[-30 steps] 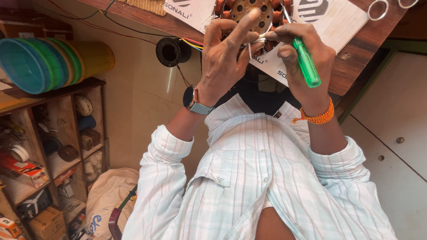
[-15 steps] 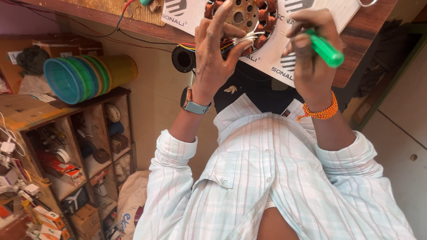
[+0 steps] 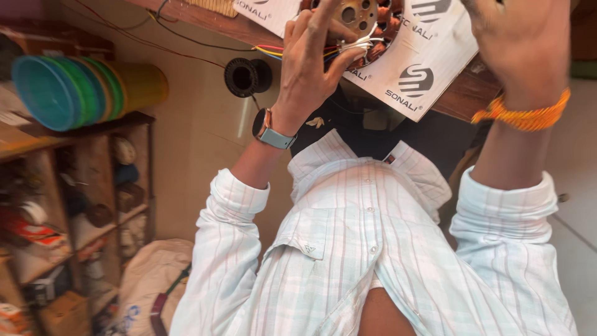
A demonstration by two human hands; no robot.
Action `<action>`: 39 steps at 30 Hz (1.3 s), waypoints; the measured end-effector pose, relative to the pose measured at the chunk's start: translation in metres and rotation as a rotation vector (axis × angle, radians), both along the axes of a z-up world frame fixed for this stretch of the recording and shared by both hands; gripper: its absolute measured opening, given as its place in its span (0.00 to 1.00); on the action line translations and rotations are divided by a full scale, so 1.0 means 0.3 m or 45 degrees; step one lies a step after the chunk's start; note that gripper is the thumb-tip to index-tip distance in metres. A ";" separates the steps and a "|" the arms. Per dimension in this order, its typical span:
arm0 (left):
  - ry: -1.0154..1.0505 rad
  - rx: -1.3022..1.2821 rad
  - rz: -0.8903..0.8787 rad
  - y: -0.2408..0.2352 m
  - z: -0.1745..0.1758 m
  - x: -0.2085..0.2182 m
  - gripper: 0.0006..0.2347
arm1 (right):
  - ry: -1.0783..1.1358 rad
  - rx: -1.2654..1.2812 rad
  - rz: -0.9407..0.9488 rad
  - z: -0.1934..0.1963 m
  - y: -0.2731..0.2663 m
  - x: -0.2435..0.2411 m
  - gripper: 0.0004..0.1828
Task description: The person works on a circular copper-wound electrical component, likely a stator, using a green-handled screwdriver and a pair of scissors. They repeatedly insert and adjust white insulated wires into the component's slots, occasionally using the screwdriver to push wires and the scissors to trim or reposition them.
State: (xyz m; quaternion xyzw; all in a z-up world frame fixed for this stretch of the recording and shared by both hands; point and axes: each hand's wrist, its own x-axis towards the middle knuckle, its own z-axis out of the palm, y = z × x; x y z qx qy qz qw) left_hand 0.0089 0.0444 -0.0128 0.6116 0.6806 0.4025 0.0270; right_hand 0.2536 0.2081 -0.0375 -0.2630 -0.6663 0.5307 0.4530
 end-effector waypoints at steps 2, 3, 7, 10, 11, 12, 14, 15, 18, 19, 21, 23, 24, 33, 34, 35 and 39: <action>0.030 0.101 -0.010 0.003 -0.006 -0.001 0.39 | -0.046 0.144 0.059 0.065 0.011 -0.024 0.19; 0.048 0.150 -0.013 0.006 -0.009 -0.002 0.40 | -0.070 0.227 0.100 0.102 0.014 -0.045 0.19; 0.032 0.123 0.027 0.011 -0.043 -0.003 0.41 | -0.218 0.578 0.340 0.223 -0.002 -0.155 0.17; 0.042 0.161 0.030 0.001 -0.067 -0.006 0.43 | -0.341 0.831 0.505 0.266 -0.035 -0.242 0.15; 0.046 0.170 0.030 -0.001 -0.073 -0.006 0.43 | -0.380 0.898 0.532 0.267 -0.046 -0.267 0.15; 0.053 0.185 0.022 0.003 -0.077 -0.008 0.43 | -0.412 0.961 0.534 0.265 -0.052 -0.292 0.15; 0.025 0.172 0.041 0.011 -0.078 -0.004 0.43 | -0.455 1.034 0.519 0.256 -0.064 -0.329 0.13; 0.013 0.165 0.050 0.013 -0.076 0.000 0.43 | -0.473 1.055 0.514 0.252 -0.067 -0.338 0.12; 0.023 0.206 0.055 0.015 -0.069 0.003 0.44 | -0.520 1.037 0.482 0.225 -0.081 -0.359 0.08; 0.025 0.243 0.059 0.017 -0.070 0.006 0.44 | -0.541 1.009 0.473 0.214 -0.075 -0.360 0.08; 0.030 0.316 0.063 0.023 -0.075 0.009 0.45 | -0.587 0.871 0.419 0.180 -0.080 -0.365 0.10; 0.003 0.220 0.081 0.026 -0.081 0.015 0.45 | -0.613 0.795 0.356 0.142 -0.079 -0.376 0.11; -0.008 0.169 0.091 0.024 -0.084 0.016 0.45 | -0.623 0.755 0.326 0.122 -0.081 -0.384 0.11; -0.060 0.362 0.138 0.015 -0.081 0.014 0.44 | -0.586 0.772 0.206 0.051 -0.105 -0.413 0.11; -0.103 0.364 0.102 0.012 -0.078 0.011 0.42 | -0.602 0.761 0.194 0.047 -0.104 -0.414 0.11; -0.145 0.366 0.065 0.011 -0.074 0.003 0.40 | -0.617 0.749 0.181 0.043 -0.105 -0.415 0.12; -0.364 0.039 0.043 -0.006 -0.057 -0.045 0.22 | -0.596 0.795 0.132 0.020 -0.112 -0.419 0.09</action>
